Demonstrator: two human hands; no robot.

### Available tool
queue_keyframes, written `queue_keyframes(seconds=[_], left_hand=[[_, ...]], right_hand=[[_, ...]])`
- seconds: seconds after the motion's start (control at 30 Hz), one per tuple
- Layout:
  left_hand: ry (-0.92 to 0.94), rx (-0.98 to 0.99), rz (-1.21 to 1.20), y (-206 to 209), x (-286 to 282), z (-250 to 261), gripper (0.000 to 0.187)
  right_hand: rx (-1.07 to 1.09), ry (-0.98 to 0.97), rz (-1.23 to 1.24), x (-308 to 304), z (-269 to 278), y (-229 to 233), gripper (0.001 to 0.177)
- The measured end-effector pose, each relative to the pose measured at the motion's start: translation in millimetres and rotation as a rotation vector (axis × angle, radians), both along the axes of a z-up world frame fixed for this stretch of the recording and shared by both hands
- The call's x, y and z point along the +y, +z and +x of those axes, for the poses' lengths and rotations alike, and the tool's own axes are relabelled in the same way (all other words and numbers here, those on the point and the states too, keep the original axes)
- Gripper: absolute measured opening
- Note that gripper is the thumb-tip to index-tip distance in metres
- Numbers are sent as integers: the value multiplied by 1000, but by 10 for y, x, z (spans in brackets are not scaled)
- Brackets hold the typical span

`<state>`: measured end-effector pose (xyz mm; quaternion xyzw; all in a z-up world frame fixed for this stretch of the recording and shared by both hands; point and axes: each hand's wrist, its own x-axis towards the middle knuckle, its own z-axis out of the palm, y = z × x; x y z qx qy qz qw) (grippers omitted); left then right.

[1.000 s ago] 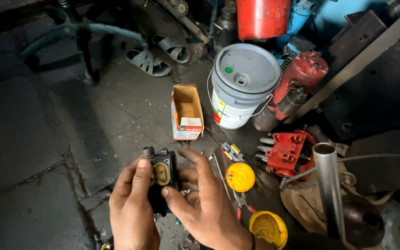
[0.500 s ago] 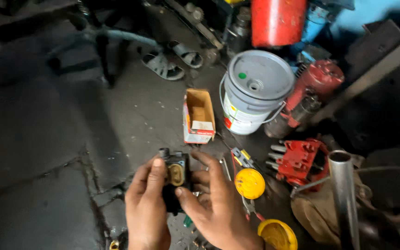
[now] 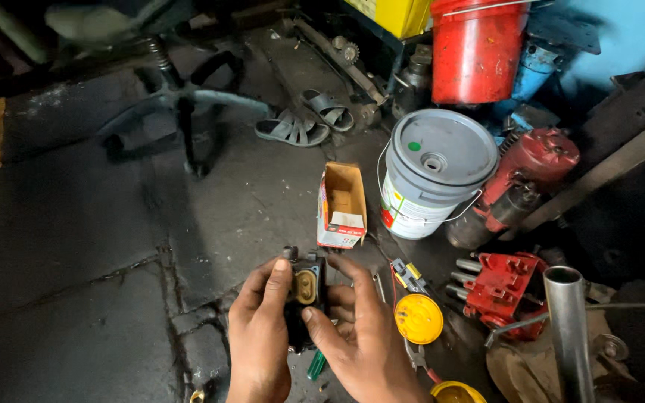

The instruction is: The person disassembles and reassembles a carburetor, handling the black housing, a plastic float, and small brass components by hand on a workshop floor. They pick up small parts from the ground and fit them into the main assembly.

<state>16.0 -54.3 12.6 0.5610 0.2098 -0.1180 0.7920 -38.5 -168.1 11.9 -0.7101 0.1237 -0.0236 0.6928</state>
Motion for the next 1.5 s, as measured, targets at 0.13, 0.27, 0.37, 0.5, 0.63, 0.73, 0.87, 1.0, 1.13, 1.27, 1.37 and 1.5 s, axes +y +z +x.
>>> queue_keyframes(seconds=[0.13,0.27,0.37,0.5,0.63,0.73,0.87,1.0,1.13,1.27,1.37,1.5], left_hand=[[2,-8,0,6,1,-2,36],[0,20,-4,19,25,-1,35],[-1,50,9,16,58,-3,34],[-10,28,-5,-9,96,-16,33],[-35,24,37,20,180,-39,33],[-41,60,58,38,234,-64,34],[-41,25,47,8,303,-97,35],[-34,12,130,-11,361,-115,34],[-50,41,147,-10,387,-99,35],[-51,-35,126,-18,411,-115,35],[-50,-30,95,22,418,-110,35],[-56,33,128,119,421,-130,34]], right_hand=[[-36,-1,31,8,-1,-14,74],[0,9,41,22,15,-74,74],[-16,26,84,34,26,-142,74],[-11,26,70,57,4,-224,72],[-52,76,89,76,-13,-273,73],[-58,94,81,104,-31,-294,72],[-32,119,20,143,-64,-320,71],[-85,135,24,182,-76,-375,75],[-26,137,-12,158,-65,-385,84],[-38,153,23,168,-67,-410,87],[-126,174,70,157,-82,-455,82],[-172,164,50,149,-73,-489,81]])
